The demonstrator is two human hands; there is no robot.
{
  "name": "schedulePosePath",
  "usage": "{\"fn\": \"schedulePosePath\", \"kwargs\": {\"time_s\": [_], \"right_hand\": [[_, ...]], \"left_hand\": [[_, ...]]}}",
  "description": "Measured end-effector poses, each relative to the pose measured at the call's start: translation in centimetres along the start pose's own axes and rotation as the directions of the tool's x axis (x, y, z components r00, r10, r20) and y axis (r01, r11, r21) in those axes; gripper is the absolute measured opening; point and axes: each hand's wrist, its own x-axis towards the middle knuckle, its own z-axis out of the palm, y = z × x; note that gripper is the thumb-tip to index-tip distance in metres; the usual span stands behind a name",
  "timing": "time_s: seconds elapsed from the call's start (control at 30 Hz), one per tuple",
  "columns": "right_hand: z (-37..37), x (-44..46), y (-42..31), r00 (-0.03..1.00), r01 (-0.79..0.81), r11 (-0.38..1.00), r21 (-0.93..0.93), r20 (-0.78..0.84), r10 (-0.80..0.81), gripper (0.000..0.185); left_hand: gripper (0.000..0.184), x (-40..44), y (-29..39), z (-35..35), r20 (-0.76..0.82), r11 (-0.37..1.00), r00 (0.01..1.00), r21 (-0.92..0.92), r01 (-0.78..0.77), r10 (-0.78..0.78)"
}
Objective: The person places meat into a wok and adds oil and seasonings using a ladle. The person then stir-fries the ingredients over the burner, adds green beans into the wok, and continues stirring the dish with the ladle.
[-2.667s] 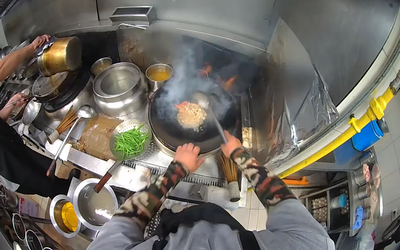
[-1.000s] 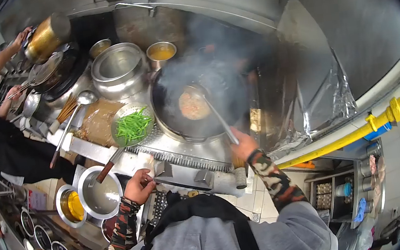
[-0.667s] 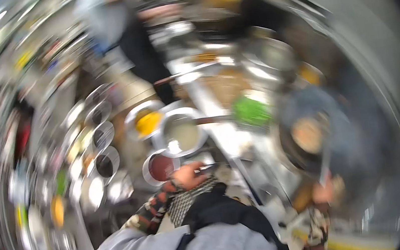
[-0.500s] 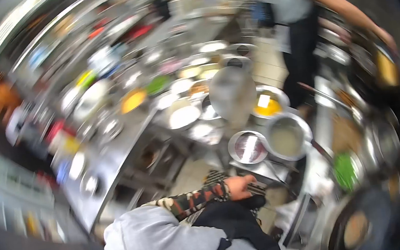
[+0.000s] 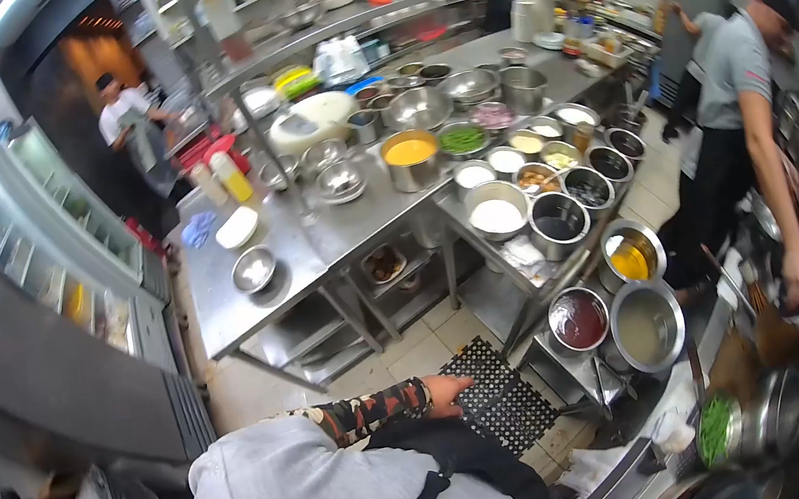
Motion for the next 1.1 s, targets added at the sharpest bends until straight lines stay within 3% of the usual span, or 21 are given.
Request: {"fn": "schedulePosePath", "kwargs": {"time_s": [0.07, 0.13, 0.17, 0.2, 0.23, 0.27, 0.33, 0.37, 0.43, 0.47, 0.53, 0.57, 0.63, 0.67, 0.7, 0.77, 0.83, 0.87, 0.97, 1.03, 1.1], "right_hand": [[4.4, 1.2, 2.4, 0.993, 0.065, 0.983, 0.171, 0.082, -0.080, 0.053], [7.8, -0.1, -8.5, 0.929, -0.205, 0.957, 0.207, 0.349, 0.124, 0.050], [8.8, -1.4, -11.3, 0.877, -0.247, 0.969, 0.030, 0.432, 0.210, 0.047], [13.4, -4.1, -8.0, 0.882, -0.084, 0.988, -0.132, 0.452, 0.135, 0.050], [14.6, -5.0, -11.1, 0.816, -0.209, 0.971, -0.118, 0.526, 0.240, 0.055], [15.6, -5.9, -12.1, 0.793, -0.121, 0.985, -0.127, 0.585, 0.173, 0.057], [20.5, -9.9, -8.8, 0.734, -0.346, 0.933, 0.103, 0.648, 0.201, 0.065], [23.8, -12.9, -5.7, 0.730, -0.354, 0.929, 0.106, 0.652, 0.204, 0.065], [28.7, -16.5, 0.0, 0.689, -0.614, 0.763, 0.203, 0.609, 0.393, 0.071], [24.9, -14.1, -3.6, 0.683, -0.607, 0.762, 0.227, 0.639, 0.354, 0.070], [31.0, -18.1, 8.1, 0.411, -0.911, 0.244, 0.332, 0.756, 0.509, 0.066], [33.9, -20.0, 13.6, 0.259, -0.938, -0.048, 0.344, 0.784, 0.565, 0.064], [30.3, -16.4, 8.0, 0.021, -0.920, -0.216, 0.328, 0.590, 0.807, 0.055], [27.3, -13.5, 3.2, -0.100, -0.887, -0.288, 0.360, 0.460, 0.882, 0.051], [28.0, -12.8, 4.2, -0.176, -0.862, -0.358, 0.359, 0.450, 0.875, 0.053], [28.0, -11.2, 6.3, -0.076, -0.823, -0.345, 0.451, 0.514, 0.854, 0.059], [30.0, -10.4, 10.6, -0.145, -0.568, -0.464, 0.680, 0.472, 0.869, 0.062], [30.3, -10.0, 11.1, -0.053, -0.585, -0.403, 0.704, 0.463, 0.885, 0.057], [32.2, -8.4, 12.8, 0.015, -0.650, -0.317, 0.691, 0.429, 0.903, 0.055], [31.4, -6.8, 8.4, 0.069, -0.723, -0.271, 0.636, 0.456, 0.887, 0.059], [30.9, -5.3, 3.9, 0.082, -0.936, -0.042, 0.350, 0.332, 0.940, 0.058]], "left_hand": [[0.054, 0.6, 1.4, -0.8, -0.028, 0.999, 0.999, -0.039, -0.025, 0.024], [0.050, 2.2, 0.0, -0.5, -0.014, 0.994, 0.994, -0.032, -0.107, 0.106], [0.048, 2.6, -0.4, -0.5, -0.024, 0.989, 0.991, -0.053, -0.135, 0.134], [0.044, 2.5, 0.0, -0.9, -0.018, 0.981, 0.990, -0.131, -0.141, 0.140], [0.042, 2.5, 0.0, -0.7, -0.031, 0.988, 0.991, -0.084, -0.130, 0.127], [0.040, 2.4, 0.2, -0.9, -0.042, 0.979, 0.986, -0.121, -0.164, 0.160], [0.037, 2.4, 0.3, -1.4, 0.029, 0.963, 0.976, -0.169, -0.210, 0.218], [0.037, 2.1, 0.8, -2.3, 0.067, 0.964, 0.976, -0.186, -0.191, 0.207], [0.037, 2.7, -1.1, -2.7, 0.070, 0.966, 0.971, -0.133, -0.220, 0.230], [0.037, 2.8, -2.1, -2.6, 0.076, 0.963, 0.962, -0.083, -0.256, 0.262], [0.037, 3.2, -3.1, -3.3, 0.095, 0.968, 0.963, -0.032, -0.248, 0.250], [0.037, 3.1, -3.3, -3.6, 0.127, 0.967, 0.960, 0.022, -0.252, 0.248], [0.039, 2.9, -3.5, -4.1, 0.160, 0.985, 0.973, 0.025, -0.173, 0.167], [0.038, 3.5, -4.5, -3.9, 0.199, 0.980, 0.963, 0.041, -0.196, 0.185], [0.037, 3.9, -5.1, -3.9, 0.239, 0.973, 0.949, 0.057, -0.224, 0.205], [0.036, 4.1, -5.2, -4.2, 0.249, 0.979, 0.957, 0.095, -0.179, 0.151], [0.037, 3.5, -4.9, -5.3, 0.234, 0.984, 0.962, 0.075, -0.160, 0.138], [0.037, 3.8, -5.3, -6.0, 0.210, 0.986, 0.969, 0.071, -0.151, 0.133], [0.043, 3.1, -7.3, -6.0, 0.163, 0.961, 0.969, 0.173, -0.213, 0.186], [0.042, 2.2, -7.2, -7.0, 0.154, 0.974, 0.981, 0.176, -0.142, 0.115], [0.042, 1.9, -8.6, -6.9, 0.139, 0.980, 0.985, 0.156, -0.126, 0.105]]}}
